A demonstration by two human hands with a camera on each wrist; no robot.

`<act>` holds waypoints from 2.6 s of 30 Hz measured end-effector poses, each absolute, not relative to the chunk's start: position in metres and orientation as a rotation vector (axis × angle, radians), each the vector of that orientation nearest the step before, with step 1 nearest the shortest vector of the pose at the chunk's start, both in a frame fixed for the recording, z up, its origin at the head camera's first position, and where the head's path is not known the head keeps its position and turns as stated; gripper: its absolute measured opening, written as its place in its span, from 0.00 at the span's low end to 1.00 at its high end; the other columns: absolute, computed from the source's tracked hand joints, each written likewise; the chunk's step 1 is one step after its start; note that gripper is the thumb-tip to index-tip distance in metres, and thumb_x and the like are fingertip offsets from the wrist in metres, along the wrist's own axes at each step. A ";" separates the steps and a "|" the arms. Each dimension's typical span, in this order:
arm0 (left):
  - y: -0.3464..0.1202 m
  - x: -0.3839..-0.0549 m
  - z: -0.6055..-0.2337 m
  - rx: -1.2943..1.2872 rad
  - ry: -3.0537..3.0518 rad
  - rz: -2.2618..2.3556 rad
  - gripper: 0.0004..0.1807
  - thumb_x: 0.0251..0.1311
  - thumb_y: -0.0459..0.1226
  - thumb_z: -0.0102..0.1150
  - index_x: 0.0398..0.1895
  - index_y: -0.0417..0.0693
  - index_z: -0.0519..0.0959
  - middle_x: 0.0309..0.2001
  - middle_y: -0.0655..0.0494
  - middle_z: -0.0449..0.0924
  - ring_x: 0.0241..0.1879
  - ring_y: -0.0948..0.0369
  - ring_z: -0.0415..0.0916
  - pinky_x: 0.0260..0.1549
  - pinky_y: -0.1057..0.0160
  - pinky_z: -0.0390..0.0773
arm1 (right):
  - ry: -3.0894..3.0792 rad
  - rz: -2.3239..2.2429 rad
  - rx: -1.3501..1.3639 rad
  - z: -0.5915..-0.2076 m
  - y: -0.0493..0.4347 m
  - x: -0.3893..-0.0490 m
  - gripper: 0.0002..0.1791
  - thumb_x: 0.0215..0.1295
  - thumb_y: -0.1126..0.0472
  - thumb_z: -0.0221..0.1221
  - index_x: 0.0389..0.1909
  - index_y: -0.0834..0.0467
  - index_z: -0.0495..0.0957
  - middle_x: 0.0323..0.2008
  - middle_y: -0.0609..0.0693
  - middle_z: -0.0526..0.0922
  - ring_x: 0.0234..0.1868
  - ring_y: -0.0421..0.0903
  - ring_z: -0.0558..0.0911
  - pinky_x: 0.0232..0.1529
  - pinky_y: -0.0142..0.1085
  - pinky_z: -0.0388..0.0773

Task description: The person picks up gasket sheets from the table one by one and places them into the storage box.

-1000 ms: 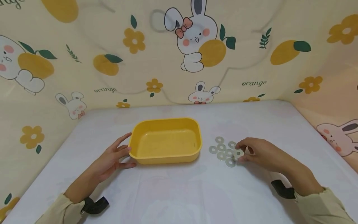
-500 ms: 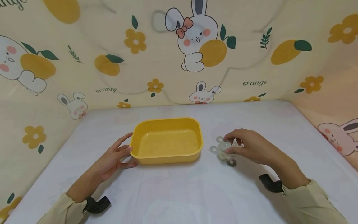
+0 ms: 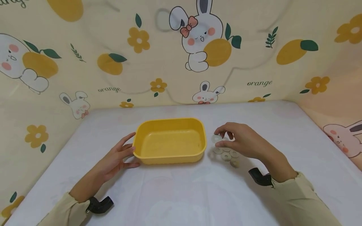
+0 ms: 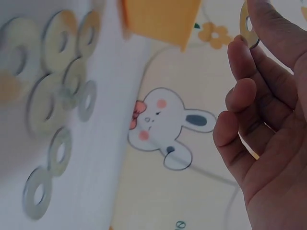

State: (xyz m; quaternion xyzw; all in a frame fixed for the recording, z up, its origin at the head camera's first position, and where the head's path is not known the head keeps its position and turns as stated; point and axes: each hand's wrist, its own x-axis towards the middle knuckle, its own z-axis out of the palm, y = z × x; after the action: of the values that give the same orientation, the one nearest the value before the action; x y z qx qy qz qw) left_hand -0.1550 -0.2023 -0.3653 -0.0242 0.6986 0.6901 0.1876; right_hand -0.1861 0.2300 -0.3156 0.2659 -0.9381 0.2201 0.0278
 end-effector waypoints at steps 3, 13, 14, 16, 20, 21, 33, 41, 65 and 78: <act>-0.203 -0.155 -0.365 -0.047 1.961 1.946 0.36 0.74 0.37 0.49 0.79 0.68 0.49 0.76 0.43 0.54 0.69 0.42 0.64 0.52 0.45 0.83 | -2.885 0.674 0.834 -0.311 0.224 -0.189 0.20 0.56 0.48 0.72 0.49 0.47 0.82 0.33 0.37 0.78 0.38 0.40 0.71 0.36 0.29 0.73; -0.202 -0.154 -0.363 -0.079 1.977 1.927 0.35 0.75 0.37 0.47 0.79 0.69 0.49 0.76 0.44 0.54 0.68 0.44 0.66 0.51 0.46 0.84 | -2.862 0.705 0.844 -0.302 0.200 -0.199 0.20 0.57 0.48 0.71 0.50 0.47 0.82 0.34 0.40 0.78 0.38 0.43 0.72 0.35 0.30 0.72; -0.203 -0.154 -0.363 -0.091 1.980 1.927 0.35 0.75 0.37 0.48 0.78 0.70 0.49 0.76 0.45 0.55 0.68 0.44 0.66 0.51 0.46 0.84 | -2.848 0.713 0.848 -0.302 0.198 -0.200 0.20 0.58 0.48 0.71 0.50 0.47 0.82 0.34 0.40 0.78 0.38 0.43 0.71 0.35 0.30 0.72; -0.203 -0.154 -0.363 -0.098 1.980 1.926 0.35 0.75 0.37 0.48 0.78 0.70 0.50 0.76 0.45 0.55 0.67 0.44 0.67 0.51 0.46 0.84 | -2.816 0.755 0.839 -0.303 0.193 -0.202 0.19 0.58 0.48 0.70 0.49 0.47 0.82 0.34 0.40 0.77 0.38 0.42 0.71 0.36 0.30 0.71; -0.205 -0.155 -0.364 -0.092 1.973 1.932 0.35 0.75 0.37 0.47 0.78 0.70 0.49 0.76 0.44 0.55 0.67 0.45 0.67 0.51 0.47 0.84 | -2.772 0.849 0.825 -0.305 0.185 -0.203 0.17 0.60 0.47 0.69 0.48 0.48 0.82 0.34 0.41 0.78 0.37 0.43 0.71 0.35 0.30 0.70; -0.205 -0.155 -0.365 -0.091 1.972 1.930 0.35 0.75 0.36 0.47 0.79 0.70 0.49 0.76 0.44 0.55 0.67 0.45 0.67 0.52 0.47 0.84 | -2.771 0.871 0.817 -0.307 0.183 -0.203 0.17 0.60 0.47 0.69 0.47 0.49 0.82 0.34 0.41 0.78 0.37 0.43 0.71 0.35 0.30 0.70; -0.203 -0.159 -0.368 -0.100 1.972 1.916 0.35 0.74 0.37 0.49 0.78 0.73 0.50 0.75 0.46 0.58 0.66 0.47 0.69 0.51 0.47 0.84 | -2.801 0.994 0.687 -0.332 0.169 -0.208 0.17 0.61 0.47 0.68 0.47 0.52 0.82 0.34 0.43 0.79 0.39 0.44 0.73 0.33 0.31 0.72; -0.203 -0.159 -0.368 -0.113 1.948 1.939 0.35 0.74 0.37 0.49 0.78 0.73 0.51 0.75 0.45 0.57 0.66 0.45 0.68 0.51 0.46 0.84 | -2.839 1.045 0.661 -0.339 0.164 -0.210 0.18 0.62 0.46 0.67 0.46 0.53 0.82 0.35 0.45 0.80 0.38 0.45 0.74 0.31 0.30 0.71; -0.202 -0.156 -0.365 -0.124 1.961 1.925 0.35 0.74 0.36 0.48 0.78 0.72 0.51 0.75 0.43 0.54 0.67 0.44 0.67 0.51 0.47 0.85 | -2.847 0.958 0.689 -0.341 0.161 -0.212 0.27 0.60 0.50 0.69 0.58 0.57 0.79 0.42 0.52 0.82 0.36 0.45 0.73 0.31 0.30 0.68; -0.202 -0.156 -0.365 -0.126 1.956 1.921 0.34 0.75 0.37 0.48 0.77 0.74 0.52 0.75 0.44 0.55 0.68 0.44 0.66 0.51 0.48 0.85 | -2.875 0.934 0.733 -0.337 0.164 -0.208 0.27 0.59 0.49 0.69 0.58 0.55 0.79 0.43 0.50 0.82 0.38 0.45 0.73 0.32 0.30 0.71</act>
State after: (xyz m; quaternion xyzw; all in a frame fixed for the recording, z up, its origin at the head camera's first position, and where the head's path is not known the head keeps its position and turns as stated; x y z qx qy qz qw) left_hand -0.1560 -0.2016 -0.3645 -0.0450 0.6988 0.6862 0.1970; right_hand -0.2080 0.1639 -0.3370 0.2356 -0.9242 0.3002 0.0156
